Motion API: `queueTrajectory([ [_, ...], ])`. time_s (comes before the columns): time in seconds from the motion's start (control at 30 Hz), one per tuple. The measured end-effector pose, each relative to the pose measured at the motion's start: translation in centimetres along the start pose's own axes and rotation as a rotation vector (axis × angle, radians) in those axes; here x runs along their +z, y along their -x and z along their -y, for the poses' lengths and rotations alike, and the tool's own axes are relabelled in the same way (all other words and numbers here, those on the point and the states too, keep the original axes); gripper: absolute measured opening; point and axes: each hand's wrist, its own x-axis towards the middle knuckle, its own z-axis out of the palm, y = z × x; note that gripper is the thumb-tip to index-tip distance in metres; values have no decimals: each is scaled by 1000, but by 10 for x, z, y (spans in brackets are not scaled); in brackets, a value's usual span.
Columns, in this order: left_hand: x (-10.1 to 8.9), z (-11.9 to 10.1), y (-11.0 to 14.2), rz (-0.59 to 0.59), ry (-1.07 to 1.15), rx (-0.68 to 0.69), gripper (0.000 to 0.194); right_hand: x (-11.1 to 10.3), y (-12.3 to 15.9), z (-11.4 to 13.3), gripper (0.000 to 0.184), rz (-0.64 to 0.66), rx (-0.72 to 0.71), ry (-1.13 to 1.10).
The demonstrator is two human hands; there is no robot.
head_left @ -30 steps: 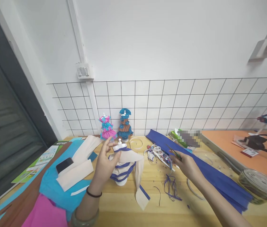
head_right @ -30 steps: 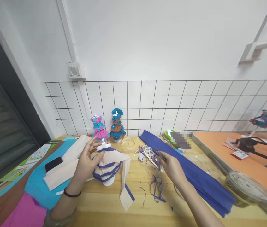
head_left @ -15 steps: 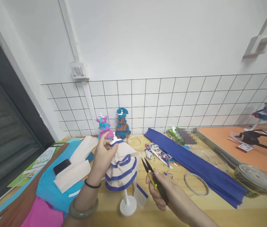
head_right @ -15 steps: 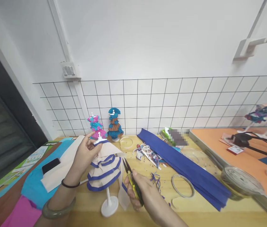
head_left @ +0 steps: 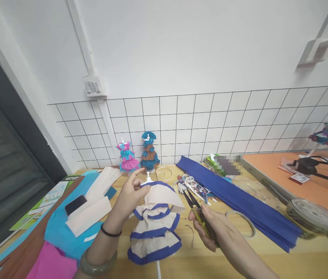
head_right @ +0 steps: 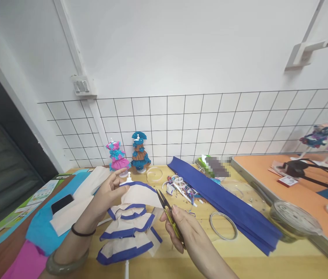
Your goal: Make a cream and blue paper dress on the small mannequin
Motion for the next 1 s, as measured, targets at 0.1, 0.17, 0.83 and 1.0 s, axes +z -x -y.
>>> queueTrajectory([
  [0.1, 1, -4, 2, 35, -19, 47, 60, -3, -1, -3, 54, 13, 11, -6],
  [0.17, 2, -8, 4, 22, -83, 101, 59, -5, 0, -3, 54, 25, 1, 4],
  [0.83, 25, -21, 44, -241, -838, 1151, 55, 2, 4, 11, 27, -114, -382, 219],
  [1.0, 30, -22, 46, 19, -941, 1094, 47, 1, -12, 34, 11, -7, -569, 483],
])
